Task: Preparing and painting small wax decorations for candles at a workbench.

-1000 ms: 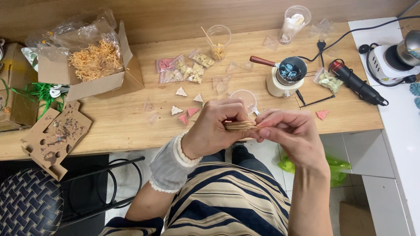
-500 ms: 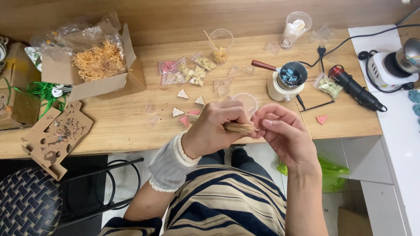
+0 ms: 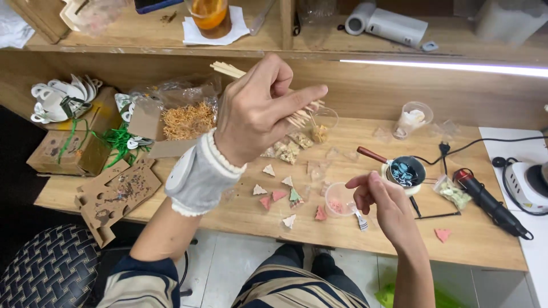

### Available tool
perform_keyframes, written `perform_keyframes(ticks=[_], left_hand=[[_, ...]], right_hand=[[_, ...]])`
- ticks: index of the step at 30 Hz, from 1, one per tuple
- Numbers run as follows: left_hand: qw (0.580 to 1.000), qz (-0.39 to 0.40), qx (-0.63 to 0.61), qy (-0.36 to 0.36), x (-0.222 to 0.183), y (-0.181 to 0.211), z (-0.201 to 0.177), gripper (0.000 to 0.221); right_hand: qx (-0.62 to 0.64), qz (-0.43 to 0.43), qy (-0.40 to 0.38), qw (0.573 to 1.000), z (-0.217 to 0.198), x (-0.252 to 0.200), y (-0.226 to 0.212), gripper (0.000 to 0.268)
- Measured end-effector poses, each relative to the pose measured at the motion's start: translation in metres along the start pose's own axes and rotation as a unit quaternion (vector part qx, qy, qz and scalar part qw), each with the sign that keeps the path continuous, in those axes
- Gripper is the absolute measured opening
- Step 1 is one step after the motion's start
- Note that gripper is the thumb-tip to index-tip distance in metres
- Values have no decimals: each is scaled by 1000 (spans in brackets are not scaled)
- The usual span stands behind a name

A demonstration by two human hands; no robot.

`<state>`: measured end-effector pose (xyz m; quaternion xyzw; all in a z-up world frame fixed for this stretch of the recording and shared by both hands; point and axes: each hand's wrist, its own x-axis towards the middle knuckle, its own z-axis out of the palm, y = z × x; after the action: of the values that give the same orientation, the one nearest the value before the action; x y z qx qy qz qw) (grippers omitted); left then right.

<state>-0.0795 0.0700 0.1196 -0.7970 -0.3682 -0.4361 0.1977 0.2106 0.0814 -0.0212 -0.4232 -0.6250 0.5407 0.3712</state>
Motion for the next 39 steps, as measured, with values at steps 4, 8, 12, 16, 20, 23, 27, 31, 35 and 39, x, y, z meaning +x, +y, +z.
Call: perform_keyframes(ticks=[4, 8, 12, 16, 20, 23, 27, 31, 35, 39], left_hand=[[995, 64, 67, 47, -15, -49, 33, 44], [976, 83, 77, 186, -25, -88, 65, 37], [965, -6, 15, 263, -30, -120, 102, 34], [959, -181, -48, 214, -42, -140, 123, 46], [973, -226, -10, 53, -49, -145, 114, 76], [975, -192, 112, -20, -60, -133, 107, 79], [978, -175, 89, 73, -66, -41, 86, 46], [985, -49, -143, -85, -18, 122, 45, 14], [976, -92, -19, -197, 11, 209, -13, 18], [944, -111, 87, -299, 35, 226, -65, 21]], right_hand=[[-74, 0, -18, 997, 6, 3, -8, 51], [-133, 33, -37, 990, 11, 4, -3, 36], [-153, 91, -49, 983, 16, -1, 0, 30], [-194, 70, -70, 976, 9, -5, 11, 34], [-184, 85, -55, 978, -12, -17, 27, 28], [-220, 105, 22, 970, -30, -32, 37, 27], [-236, 105, 120, 959, -54, -55, 84, 25], [-284, 173, 101, 938, -55, -59, 97, 26], [-348, 195, 35, 916, -37, -62, 99, 31], [-321, 211, 29, 923, -31, -72, 89, 34]])
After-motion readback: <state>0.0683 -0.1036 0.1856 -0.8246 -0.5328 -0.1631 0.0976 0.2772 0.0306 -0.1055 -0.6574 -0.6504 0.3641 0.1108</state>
